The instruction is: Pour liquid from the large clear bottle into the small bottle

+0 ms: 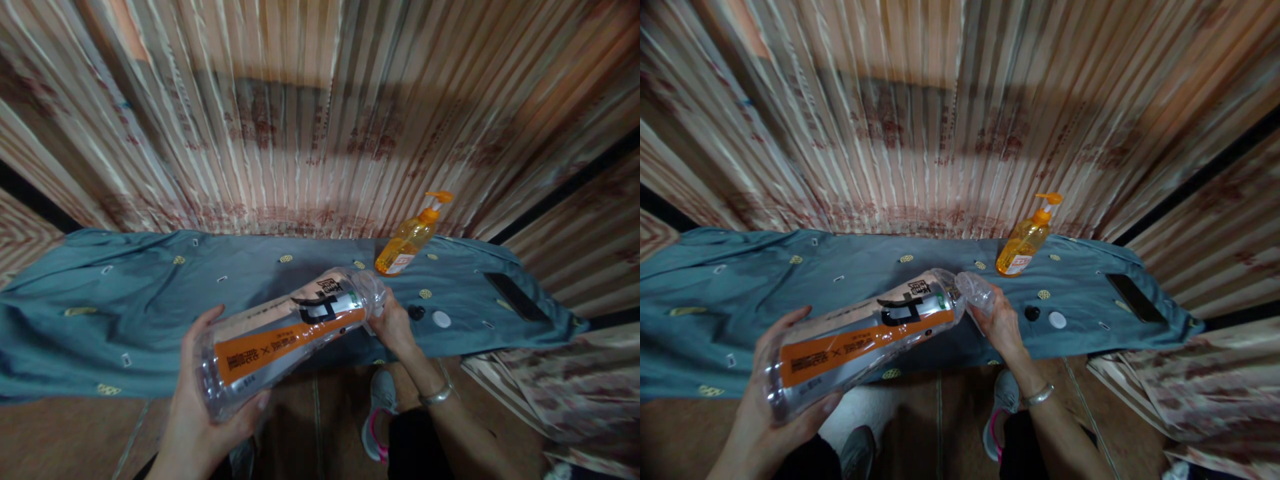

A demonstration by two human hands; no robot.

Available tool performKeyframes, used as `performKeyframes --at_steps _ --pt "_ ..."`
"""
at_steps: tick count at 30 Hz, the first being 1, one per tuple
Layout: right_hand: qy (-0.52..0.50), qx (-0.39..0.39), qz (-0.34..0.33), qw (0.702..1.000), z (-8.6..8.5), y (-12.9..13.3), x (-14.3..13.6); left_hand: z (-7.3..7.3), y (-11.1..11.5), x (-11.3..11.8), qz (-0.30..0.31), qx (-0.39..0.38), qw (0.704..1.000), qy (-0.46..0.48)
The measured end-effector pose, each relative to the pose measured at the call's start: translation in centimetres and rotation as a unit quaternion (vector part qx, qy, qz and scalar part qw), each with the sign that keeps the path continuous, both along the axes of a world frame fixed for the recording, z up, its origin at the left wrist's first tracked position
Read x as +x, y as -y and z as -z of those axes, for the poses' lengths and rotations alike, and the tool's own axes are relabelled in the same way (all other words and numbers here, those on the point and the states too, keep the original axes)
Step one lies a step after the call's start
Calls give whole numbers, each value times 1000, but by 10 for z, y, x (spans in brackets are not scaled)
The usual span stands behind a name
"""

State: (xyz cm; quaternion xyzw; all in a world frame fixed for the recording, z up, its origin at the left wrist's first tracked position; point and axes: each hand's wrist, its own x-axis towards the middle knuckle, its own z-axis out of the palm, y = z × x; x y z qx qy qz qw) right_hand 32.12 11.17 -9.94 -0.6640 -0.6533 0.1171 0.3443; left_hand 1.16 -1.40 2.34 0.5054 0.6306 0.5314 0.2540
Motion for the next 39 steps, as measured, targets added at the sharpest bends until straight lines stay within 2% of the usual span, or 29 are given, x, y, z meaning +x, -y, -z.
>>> performKeyframes --at_steps 39 --pt "10 -3 10 1000 1 0 -2 5 1 -4 7 4 1000 -12"
